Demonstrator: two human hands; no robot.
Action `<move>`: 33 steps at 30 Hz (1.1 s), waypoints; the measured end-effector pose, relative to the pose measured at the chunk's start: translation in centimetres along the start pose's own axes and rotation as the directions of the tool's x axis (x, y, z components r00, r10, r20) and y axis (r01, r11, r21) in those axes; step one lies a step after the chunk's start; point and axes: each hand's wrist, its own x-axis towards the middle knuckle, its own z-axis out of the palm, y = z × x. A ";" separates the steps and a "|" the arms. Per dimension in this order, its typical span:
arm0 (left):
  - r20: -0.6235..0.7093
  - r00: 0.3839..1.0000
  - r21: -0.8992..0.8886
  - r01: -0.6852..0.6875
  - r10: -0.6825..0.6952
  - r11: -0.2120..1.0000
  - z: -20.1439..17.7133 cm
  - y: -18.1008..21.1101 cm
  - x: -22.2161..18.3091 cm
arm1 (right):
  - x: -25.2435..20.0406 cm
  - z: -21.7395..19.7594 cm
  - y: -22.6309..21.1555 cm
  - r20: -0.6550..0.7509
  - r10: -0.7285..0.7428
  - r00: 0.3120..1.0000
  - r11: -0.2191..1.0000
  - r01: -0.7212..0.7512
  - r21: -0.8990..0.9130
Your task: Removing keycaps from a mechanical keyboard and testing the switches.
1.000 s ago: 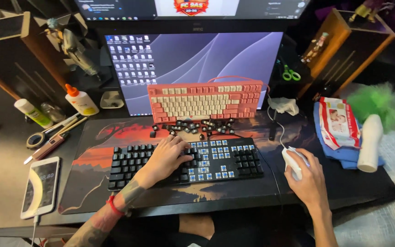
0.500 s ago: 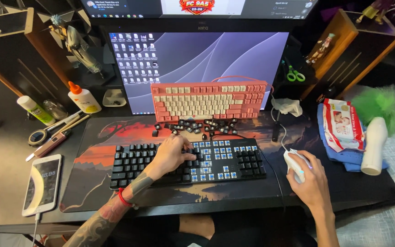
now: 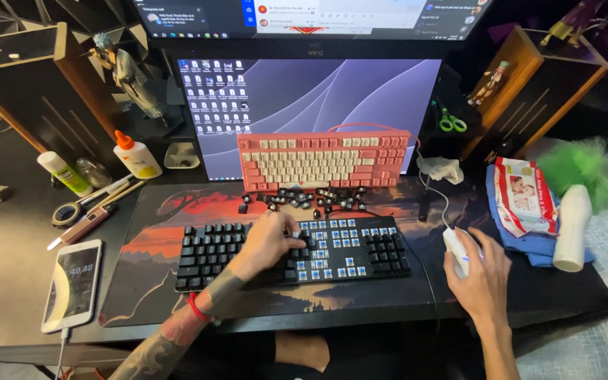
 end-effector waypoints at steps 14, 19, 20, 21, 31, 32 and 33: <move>-0.358 0.904 0.372 -0.094 0.236 0.924 -2.8 -3.8 2.2 | 6.9 3.3 -11.3 0.028 -0.350 0.936 0.903 0.329 0.276; -0.383 0.866 0.461 -0.122 0.321 0.879 -3.2 -6.1 1.3 | 9.3 3.1 -13.7 0.220 -0.320 0.921 0.899 0.223 0.377; -0.421 0.835 0.496 -0.116 0.355 0.861 -3.6 -6.0 0.5 | 9.7 3.5 -13.8 0.240 -0.332 0.912 0.895 0.224 0.385; -0.454 0.799 0.531 -0.113 0.395 0.840 -4.0 -5.8 0.1 | 10.1 3.7 -13.8 0.258 -0.340 0.904 0.893 0.224 0.390; -0.383 0.871 0.434 -0.126 0.309 0.892 -1.4 -1.0 -10.1 | 10.0 9.1 -19.3 0.028 -0.518 0.855 0.789 0.465 0.400; -0.408 0.833 0.497 -0.140 0.374 0.856 -1.1 0.2 -10.7 | 9.8 9.7 -20.7 0.019 -0.563 0.826 0.750 0.501 0.433; -0.428 0.789 0.559 -0.152 0.441 0.815 -0.9 1.3 -11.1 | 9.9 10.2 -22.0 0.005 -0.606 0.796 0.708 0.535 0.461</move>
